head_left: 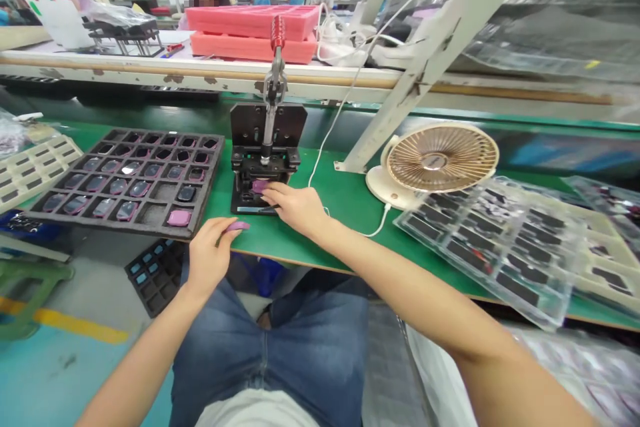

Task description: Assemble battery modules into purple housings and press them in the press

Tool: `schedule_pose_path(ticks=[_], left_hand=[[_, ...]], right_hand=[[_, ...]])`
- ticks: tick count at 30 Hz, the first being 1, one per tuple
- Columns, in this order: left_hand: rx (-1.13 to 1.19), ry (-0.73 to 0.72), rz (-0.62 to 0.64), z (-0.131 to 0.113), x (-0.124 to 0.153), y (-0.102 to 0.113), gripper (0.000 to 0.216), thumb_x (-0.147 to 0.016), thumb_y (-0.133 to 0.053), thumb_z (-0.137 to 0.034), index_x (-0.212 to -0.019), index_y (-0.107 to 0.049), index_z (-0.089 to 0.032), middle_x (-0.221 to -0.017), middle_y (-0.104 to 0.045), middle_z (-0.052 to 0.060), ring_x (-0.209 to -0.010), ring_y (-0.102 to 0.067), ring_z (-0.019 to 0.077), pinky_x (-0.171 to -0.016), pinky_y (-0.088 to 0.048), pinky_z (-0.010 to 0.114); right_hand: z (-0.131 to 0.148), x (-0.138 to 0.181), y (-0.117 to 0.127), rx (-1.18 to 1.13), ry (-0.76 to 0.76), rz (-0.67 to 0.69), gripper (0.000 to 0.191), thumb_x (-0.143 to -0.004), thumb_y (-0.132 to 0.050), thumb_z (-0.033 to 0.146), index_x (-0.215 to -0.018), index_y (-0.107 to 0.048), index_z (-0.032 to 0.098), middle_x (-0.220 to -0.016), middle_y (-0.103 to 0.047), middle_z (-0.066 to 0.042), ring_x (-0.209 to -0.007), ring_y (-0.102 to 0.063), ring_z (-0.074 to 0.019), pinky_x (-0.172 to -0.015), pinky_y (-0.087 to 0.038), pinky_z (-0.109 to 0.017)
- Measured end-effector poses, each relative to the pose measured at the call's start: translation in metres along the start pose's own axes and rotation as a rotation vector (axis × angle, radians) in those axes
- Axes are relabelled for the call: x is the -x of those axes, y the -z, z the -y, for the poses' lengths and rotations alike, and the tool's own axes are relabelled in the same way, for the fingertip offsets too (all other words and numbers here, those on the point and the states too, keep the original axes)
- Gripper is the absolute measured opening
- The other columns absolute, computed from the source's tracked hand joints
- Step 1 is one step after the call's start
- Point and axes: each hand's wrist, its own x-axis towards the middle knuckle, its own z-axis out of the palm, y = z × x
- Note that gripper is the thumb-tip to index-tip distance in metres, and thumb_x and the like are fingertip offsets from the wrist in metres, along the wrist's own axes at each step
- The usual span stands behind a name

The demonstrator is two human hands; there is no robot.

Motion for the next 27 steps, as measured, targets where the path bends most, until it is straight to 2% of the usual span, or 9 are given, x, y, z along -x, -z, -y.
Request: schedule_pose_path(ticks=[1, 3, 7, 9, 12, 14, 19, 23, 27], left_hand=[[-0.001, 0.007, -0.006, -0.001, 0.003, 0.003, 0.021, -0.105, -0.066, -0.027, -0.121, -0.080, -0.025, -0.113, -0.080, 0.007, -0.104, -0.076, 0.0234, -0.099, -0.061, 0.041], [-0.010, 0.010, -0.014, -0.003, 0.005, 0.007, 0.022, -0.105, -0.066, -0.027, -0.123, -0.080, -0.025, -0.114, -0.080, 0.006, -0.104, -0.076, 0.0229, -0.099, -0.061, 0.041], [-0.045, -0.021, -0.051, -0.002, -0.006, 0.012, 0.018, -0.104, -0.068, -0.026, -0.117, -0.081, -0.024, -0.113, -0.081, 0.006, -0.105, -0.076, 0.0236, -0.100, -0.062, 0.042], [-0.070, -0.052, -0.075, 0.001, -0.020, 0.009, 0.017, -0.104, -0.068, -0.025, -0.117, -0.080, -0.022, -0.114, -0.080, 0.008, -0.108, -0.075, 0.0249, -0.101, -0.062, 0.044], [-0.116, -0.114, -0.068, 0.008, -0.046, -0.008, 0.017, -0.104, -0.067, -0.022, -0.116, -0.079, -0.019, -0.115, -0.079, 0.010, -0.110, -0.074, 0.0267, -0.105, -0.060, 0.048], [-0.146, -0.158, -0.019, 0.012, -0.062, -0.028, 0.018, -0.104, -0.065, -0.018, -0.115, -0.079, -0.018, -0.117, -0.079, 0.012, -0.113, -0.074, 0.0277, -0.108, -0.058, 0.049], [-0.199, -0.223, 0.161, 0.015, -0.089, -0.077, 0.025, -0.100, -0.062, -0.005, -0.111, -0.080, -0.018, -0.118, -0.080, 0.013, -0.116, -0.073, 0.0306, -0.107, -0.059, 0.050], [-0.207, -0.209, 0.238, 0.019, -0.097, -0.084, 0.032, -0.098, -0.058, 0.000, -0.114, -0.079, -0.018, -0.123, -0.079, 0.014, -0.123, -0.071, 0.0309, -0.112, -0.057, 0.050], [-0.128, -0.179, 0.270, 0.023, -0.086, -0.079, 0.028, -0.098, -0.066, -0.007, -0.122, -0.077, -0.016, -0.136, -0.076, 0.014, -0.137, -0.065, 0.0289, -0.125, -0.046, 0.047]], right_hand=[[-0.003, -0.003, -0.011, -0.002, -0.021, 0.052, 0.033, -0.113, -0.051, 0.032, -0.136, -0.074, 0.025, -0.139, -0.075, -0.008, -0.107, -0.077, -0.0212, -0.074, -0.053, -0.028], [-0.008, -0.017, -0.022, -0.011, -0.034, 0.072, 0.037, -0.110, -0.058, 0.032, -0.144, -0.069, 0.024, -0.141, -0.074, -0.010, -0.111, -0.076, -0.0258, -0.079, -0.055, -0.031], [-0.014, -0.039, -0.020, -0.028, -0.047, 0.099, 0.034, -0.103, -0.069, 0.034, -0.134, -0.076, 0.022, -0.125, -0.080, -0.013, -0.109, -0.077, -0.0318, -0.085, -0.057, -0.035], [-0.012, -0.038, -0.019, -0.041, -0.051, 0.090, 0.034, -0.104, -0.068, 0.032, -0.135, -0.076, 0.023, -0.127, -0.080, -0.012, -0.113, -0.077, -0.0316, -0.088, -0.058, -0.036], [-0.010, -0.019, -0.015, -0.063, -0.056, 0.045, 0.040, -0.111, -0.056, 0.030, -0.148, -0.067, 0.026, -0.144, -0.073, -0.008, -0.121, -0.076, -0.0277, -0.089, -0.060, -0.034], [-0.010, 0.002, -0.010, -0.094, -0.066, -0.052, 0.040, -0.113, -0.050, 0.030, -0.150, -0.065, 0.025, -0.150, -0.069, -0.007, -0.123, -0.076, -0.0254, -0.088, -0.062, -0.032], [-0.022, 0.061, 0.009, -0.205, -0.158, -0.314, 0.035, -0.108, -0.061, 0.035, -0.139, -0.074, 0.024, -0.137, -0.077, -0.007, -0.119, -0.078, -0.0287, -0.092, -0.068, -0.037], [-0.019, 0.095, 0.021, -0.266, -0.189, -0.351, 0.036, -0.101, -0.074, 0.041, -0.135, -0.077, 0.029, -0.126, -0.081, -0.006, -0.099, -0.084, -0.0300, -0.085, -0.072, -0.042], [0.016, 0.083, 0.027, -0.386, -0.110, -0.346, 0.035, -0.100, -0.076, 0.037, -0.134, -0.076, 0.032, -0.124, -0.082, -0.005, -0.098, -0.084, -0.0268, -0.088, -0.072, -0.039]])
